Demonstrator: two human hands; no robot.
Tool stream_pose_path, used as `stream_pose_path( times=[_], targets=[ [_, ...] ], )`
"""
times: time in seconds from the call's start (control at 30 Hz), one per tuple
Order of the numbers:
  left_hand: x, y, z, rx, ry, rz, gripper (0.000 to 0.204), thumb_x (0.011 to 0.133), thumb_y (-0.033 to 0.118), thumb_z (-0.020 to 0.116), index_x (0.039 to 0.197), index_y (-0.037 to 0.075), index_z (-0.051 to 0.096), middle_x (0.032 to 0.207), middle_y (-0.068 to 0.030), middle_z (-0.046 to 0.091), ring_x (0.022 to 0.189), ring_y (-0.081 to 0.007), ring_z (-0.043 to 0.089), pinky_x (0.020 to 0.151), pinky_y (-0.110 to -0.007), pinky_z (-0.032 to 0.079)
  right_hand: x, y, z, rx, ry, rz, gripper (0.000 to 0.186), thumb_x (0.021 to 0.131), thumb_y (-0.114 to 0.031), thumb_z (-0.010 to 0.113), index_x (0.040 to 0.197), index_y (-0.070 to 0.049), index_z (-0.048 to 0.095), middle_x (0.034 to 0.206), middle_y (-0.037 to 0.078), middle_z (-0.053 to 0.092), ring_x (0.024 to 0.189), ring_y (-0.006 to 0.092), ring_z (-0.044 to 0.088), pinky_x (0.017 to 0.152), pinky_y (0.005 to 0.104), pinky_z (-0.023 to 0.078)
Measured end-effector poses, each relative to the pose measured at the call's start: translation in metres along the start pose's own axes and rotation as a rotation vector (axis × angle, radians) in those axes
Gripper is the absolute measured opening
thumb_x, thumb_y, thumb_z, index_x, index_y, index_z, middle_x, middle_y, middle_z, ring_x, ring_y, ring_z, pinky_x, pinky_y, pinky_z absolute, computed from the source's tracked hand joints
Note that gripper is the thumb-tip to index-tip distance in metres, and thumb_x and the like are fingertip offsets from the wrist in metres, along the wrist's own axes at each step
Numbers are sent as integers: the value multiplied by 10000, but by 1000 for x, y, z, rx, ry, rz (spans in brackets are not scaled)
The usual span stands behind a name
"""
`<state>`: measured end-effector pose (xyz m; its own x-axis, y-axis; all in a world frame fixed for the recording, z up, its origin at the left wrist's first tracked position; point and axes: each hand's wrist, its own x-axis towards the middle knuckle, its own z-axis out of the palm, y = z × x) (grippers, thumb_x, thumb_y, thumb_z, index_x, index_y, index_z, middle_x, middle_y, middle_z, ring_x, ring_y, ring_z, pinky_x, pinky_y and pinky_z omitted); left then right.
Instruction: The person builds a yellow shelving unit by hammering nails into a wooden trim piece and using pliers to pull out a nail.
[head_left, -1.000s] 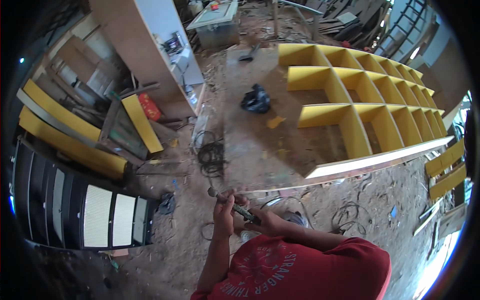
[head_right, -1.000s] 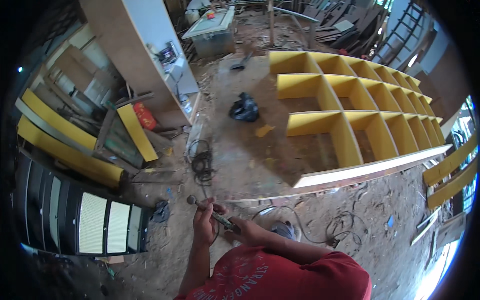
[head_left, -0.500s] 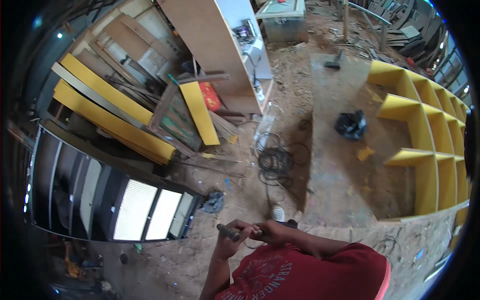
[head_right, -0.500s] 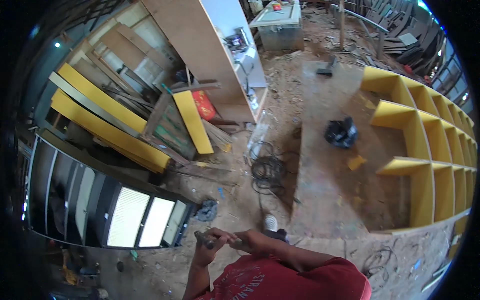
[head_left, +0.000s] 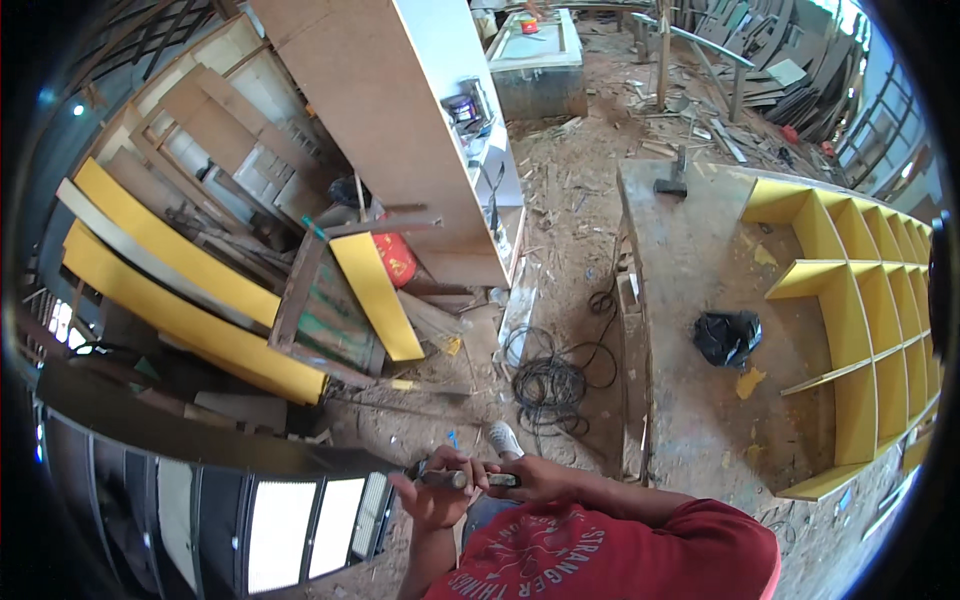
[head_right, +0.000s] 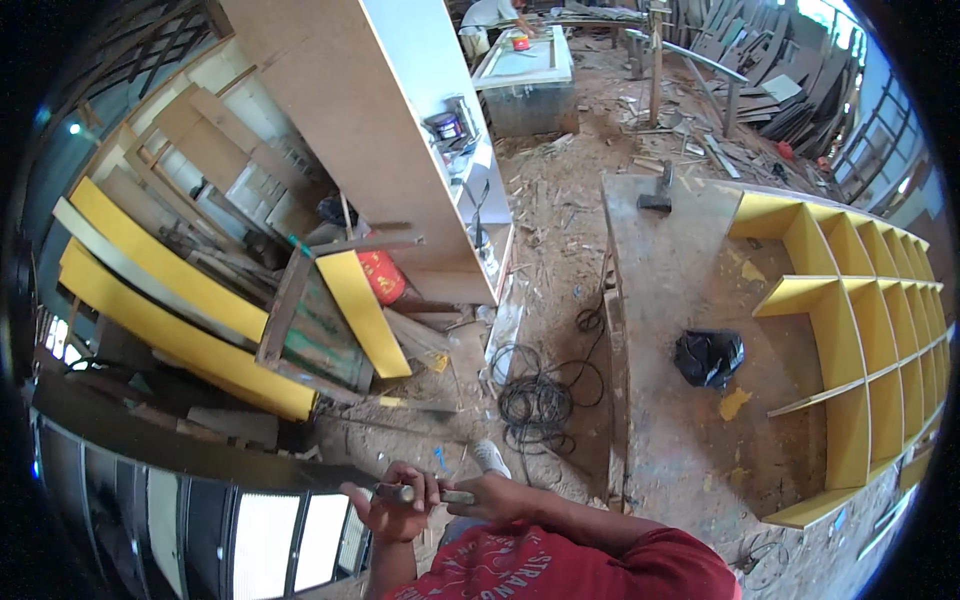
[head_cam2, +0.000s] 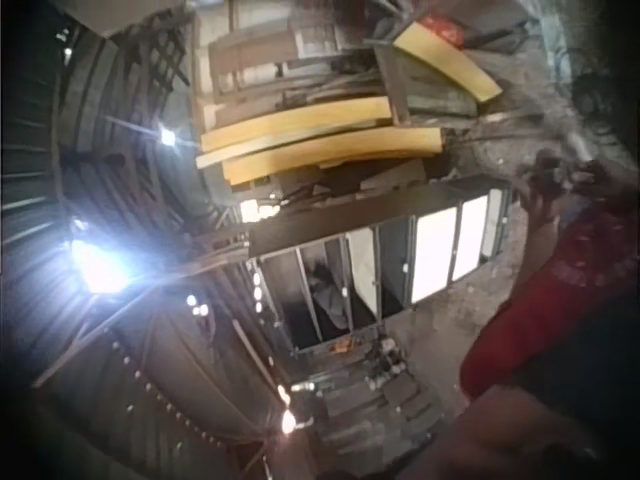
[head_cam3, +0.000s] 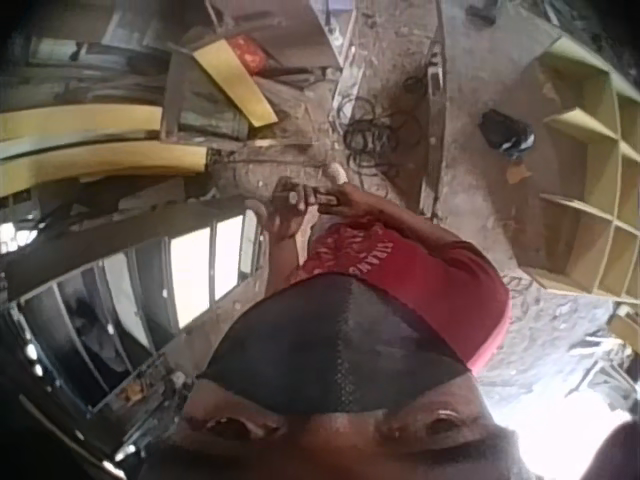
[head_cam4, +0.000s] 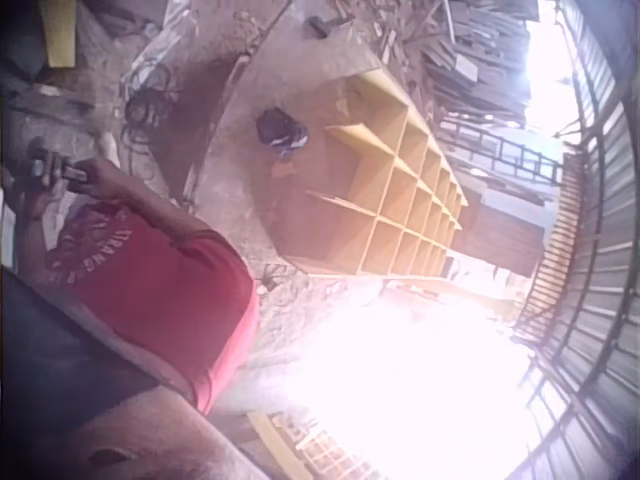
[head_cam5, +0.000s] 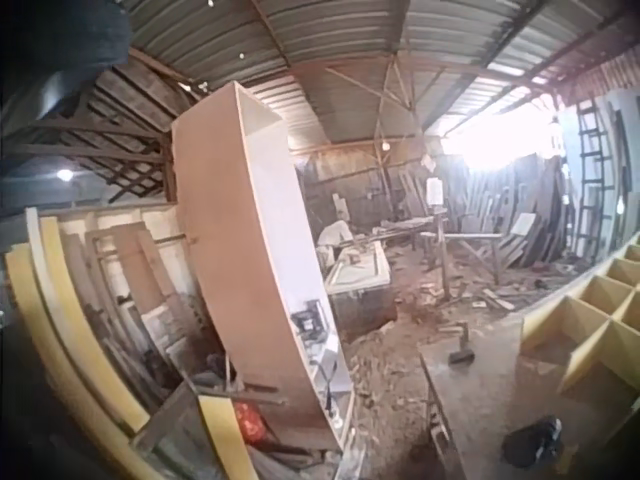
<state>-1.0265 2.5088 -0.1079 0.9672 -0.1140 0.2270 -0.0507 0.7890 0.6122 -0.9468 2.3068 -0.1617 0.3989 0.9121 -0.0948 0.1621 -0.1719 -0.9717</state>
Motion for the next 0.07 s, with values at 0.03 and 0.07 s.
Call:
stream_pose_path(
  times=[0.03,0.07],
  targets=[
    [18,3,-25,-96,-79,-21,932,975,831,476,1342,-20,575,916,-148,664,975,-315,652,1159,-554,353,13,1,-14,-18,-5,39,484,1008,-438,719,1297,-52,674,1007,302,727,923,469,729,825,504,555],
    [34,6,-48,-18,-108,-40,854,1019,787,443,1341,8,583,858,-124,649,932,-287,638,1129,-528,366,27,1,-23,-30,13,54,484,1008,-438,719,1297,-52,674,1007,302,727,923,469,729,825,504,555]
  ],
)
